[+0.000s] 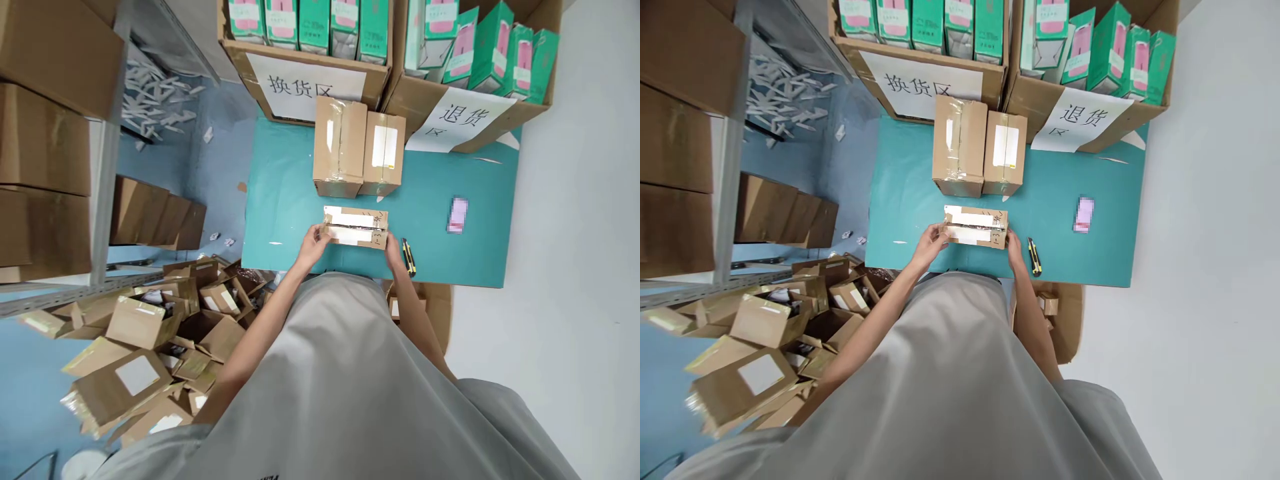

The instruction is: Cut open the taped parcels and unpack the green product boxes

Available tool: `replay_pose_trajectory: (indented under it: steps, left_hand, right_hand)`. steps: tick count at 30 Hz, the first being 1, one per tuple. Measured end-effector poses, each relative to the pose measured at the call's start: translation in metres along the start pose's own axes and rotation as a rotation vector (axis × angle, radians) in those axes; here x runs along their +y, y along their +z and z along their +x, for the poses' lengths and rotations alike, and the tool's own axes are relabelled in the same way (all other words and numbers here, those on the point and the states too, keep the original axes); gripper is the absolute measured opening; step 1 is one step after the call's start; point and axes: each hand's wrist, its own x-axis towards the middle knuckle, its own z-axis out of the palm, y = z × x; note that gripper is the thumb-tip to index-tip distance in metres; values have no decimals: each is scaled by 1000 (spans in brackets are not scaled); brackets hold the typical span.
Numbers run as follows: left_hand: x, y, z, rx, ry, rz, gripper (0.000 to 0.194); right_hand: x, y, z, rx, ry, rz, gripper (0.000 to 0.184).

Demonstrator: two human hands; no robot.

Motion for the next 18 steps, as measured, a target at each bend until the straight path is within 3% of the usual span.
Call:
replay_pose_trajectory:
  steps: [4, 8, 11, 14, 18]
  left_hand:
    - [-12, -18, -6, 48, 32, 42, 29]
    - [-23, -26, -9, 11, 122, 172, 18]
    - [-26, -26, -15, -47, 181, 297, 54]
    - [-23, -23, -22, -28, 293, 537, 82]
    - [-15, -17, -21, -36, 419, 770, 74]
  right_hand:
    - [-15, 18, -3, -8, 116, 92, 72]
    - [-26, 2, -15, -41, 57, 176, 86]
    - [-34, -10, -14, -95, -20, 47, 94]
    - [-41, -13, -2, -111, -156, -155, 75]
    - [-49, -12, 19, -129, -225, -299, 57]
